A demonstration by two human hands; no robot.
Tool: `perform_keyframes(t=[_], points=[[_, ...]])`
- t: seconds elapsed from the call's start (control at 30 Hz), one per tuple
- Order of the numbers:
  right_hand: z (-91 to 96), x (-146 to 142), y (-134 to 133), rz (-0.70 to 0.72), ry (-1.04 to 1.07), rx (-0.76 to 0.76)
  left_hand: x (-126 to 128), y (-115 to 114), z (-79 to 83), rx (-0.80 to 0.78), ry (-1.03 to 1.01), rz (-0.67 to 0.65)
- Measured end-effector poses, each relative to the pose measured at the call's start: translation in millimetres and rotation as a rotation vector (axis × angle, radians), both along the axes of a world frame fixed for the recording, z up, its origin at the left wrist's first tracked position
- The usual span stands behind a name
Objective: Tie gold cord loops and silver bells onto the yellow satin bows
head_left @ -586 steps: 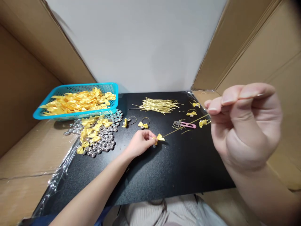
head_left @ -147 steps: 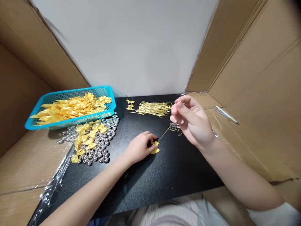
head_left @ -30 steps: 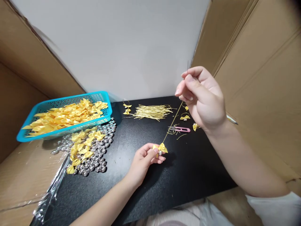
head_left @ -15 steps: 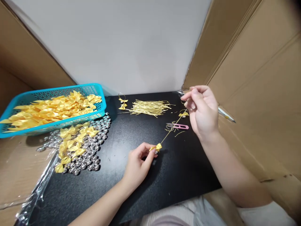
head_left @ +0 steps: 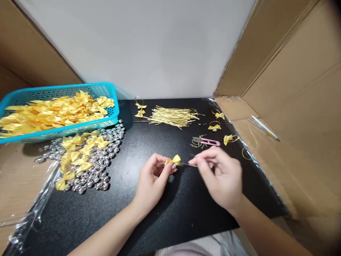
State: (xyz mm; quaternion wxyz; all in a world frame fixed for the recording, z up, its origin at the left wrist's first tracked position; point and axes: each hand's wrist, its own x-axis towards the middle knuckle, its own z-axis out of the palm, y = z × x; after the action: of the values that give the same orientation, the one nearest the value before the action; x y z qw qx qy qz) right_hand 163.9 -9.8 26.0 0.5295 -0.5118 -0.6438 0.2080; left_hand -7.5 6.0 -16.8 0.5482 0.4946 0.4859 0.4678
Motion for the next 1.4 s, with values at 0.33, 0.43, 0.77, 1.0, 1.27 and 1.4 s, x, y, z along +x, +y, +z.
perform_keyframes(t=[0.33,0.43,0.77,1.0,1.27,1.4], points=[[-15.1,-16,-2,0.178,-0.279,-0.076,1,-11,4.0,0.074,-0.033,0.011],[-15.8,-18,-4,0.156,-0.307,-0.032,0,-15,3.6,0.115,-0.021,0.005],[-21.1,-22,-5,0.152,-0.332,0.041,0,-18,3.5,0.183,0.045,0.015],[-20.5,-23,-4,0.152,-0.309,0.034,1,-17,3.6,0.196,0.061,0.024],[-19.9,-23,-4,0.147,-0.319,0.012,-1,-18,1.5,0.221,0.074,0.006],[-17.4,-24,-3,0.157,-0.281,-0.028,-2,-17,0.1,0.251,0.119,-0.001]])
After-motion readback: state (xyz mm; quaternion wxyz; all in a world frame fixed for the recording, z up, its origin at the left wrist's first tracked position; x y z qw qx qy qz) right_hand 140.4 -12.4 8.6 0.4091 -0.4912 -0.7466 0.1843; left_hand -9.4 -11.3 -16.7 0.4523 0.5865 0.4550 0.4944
